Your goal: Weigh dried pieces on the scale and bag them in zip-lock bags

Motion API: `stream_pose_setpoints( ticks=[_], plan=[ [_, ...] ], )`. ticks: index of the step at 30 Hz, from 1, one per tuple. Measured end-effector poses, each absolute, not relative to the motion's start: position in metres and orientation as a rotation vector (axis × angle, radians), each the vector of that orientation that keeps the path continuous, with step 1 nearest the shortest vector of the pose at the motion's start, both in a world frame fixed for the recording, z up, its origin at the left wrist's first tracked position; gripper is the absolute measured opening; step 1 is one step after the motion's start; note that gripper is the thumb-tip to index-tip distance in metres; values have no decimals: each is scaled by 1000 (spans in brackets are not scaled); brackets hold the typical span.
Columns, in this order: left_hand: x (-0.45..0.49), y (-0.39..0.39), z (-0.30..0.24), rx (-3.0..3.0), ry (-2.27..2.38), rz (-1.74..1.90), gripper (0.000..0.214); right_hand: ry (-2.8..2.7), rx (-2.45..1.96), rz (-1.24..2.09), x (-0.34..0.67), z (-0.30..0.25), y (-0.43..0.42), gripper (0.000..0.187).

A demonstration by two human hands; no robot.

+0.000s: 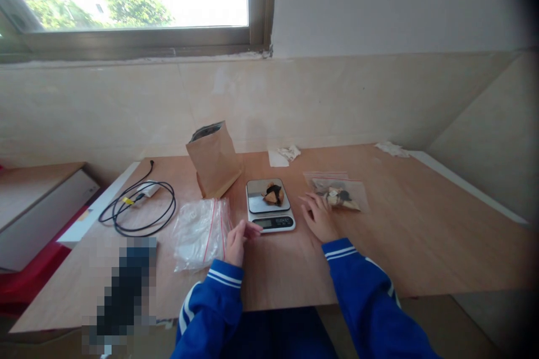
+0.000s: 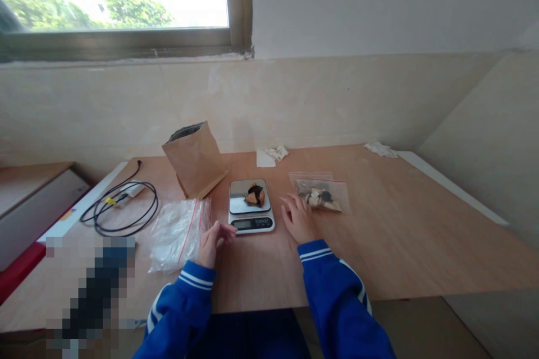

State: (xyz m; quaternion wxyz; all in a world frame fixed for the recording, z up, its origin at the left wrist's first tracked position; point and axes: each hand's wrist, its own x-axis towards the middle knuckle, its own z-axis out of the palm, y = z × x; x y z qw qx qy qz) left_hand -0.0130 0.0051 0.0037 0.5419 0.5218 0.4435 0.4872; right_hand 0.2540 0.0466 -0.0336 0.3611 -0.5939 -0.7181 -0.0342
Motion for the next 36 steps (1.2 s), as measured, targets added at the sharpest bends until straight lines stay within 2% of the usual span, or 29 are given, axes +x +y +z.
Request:
stream_pose_setpoints(
  ticks=[4,8,10,15,19,21,26,32,36],
  plan=[
    [-9,4,17,1320,1153,1389,48,-1818,-1651,-172,253,-36,43,31],
    [-19,18,42,1401,1499,1631,34,-1783,-1725,-196,250,-37,44,32],
    [-34,37,50,1371,1702,1722,46,-1777,-1719,-210,250,-38,44,33],
    [-77,98,45,1457,2054,1653,101,-1804,-1636,-171,252,-37,44,37],
    [-93,130,31,1418,2054,1450,115,-1786,-1585,-109,254,-37,45,38],
    [-95,137,22,1456,1980,1454,110,-1770,-1570,-86,255,-38,46,37],
    [-100,138,1,1487,1914,1345,81,-1747,-1470,3,255,-37,47,34],
    [-104,136,-7,1553,1946,1261,79,-1684,-1367,68,253,-27,44,26],
    [-102,135,-5,1545,1918,1314,69,-1599,-1310,49,240,-12,34,22]
  ],
)
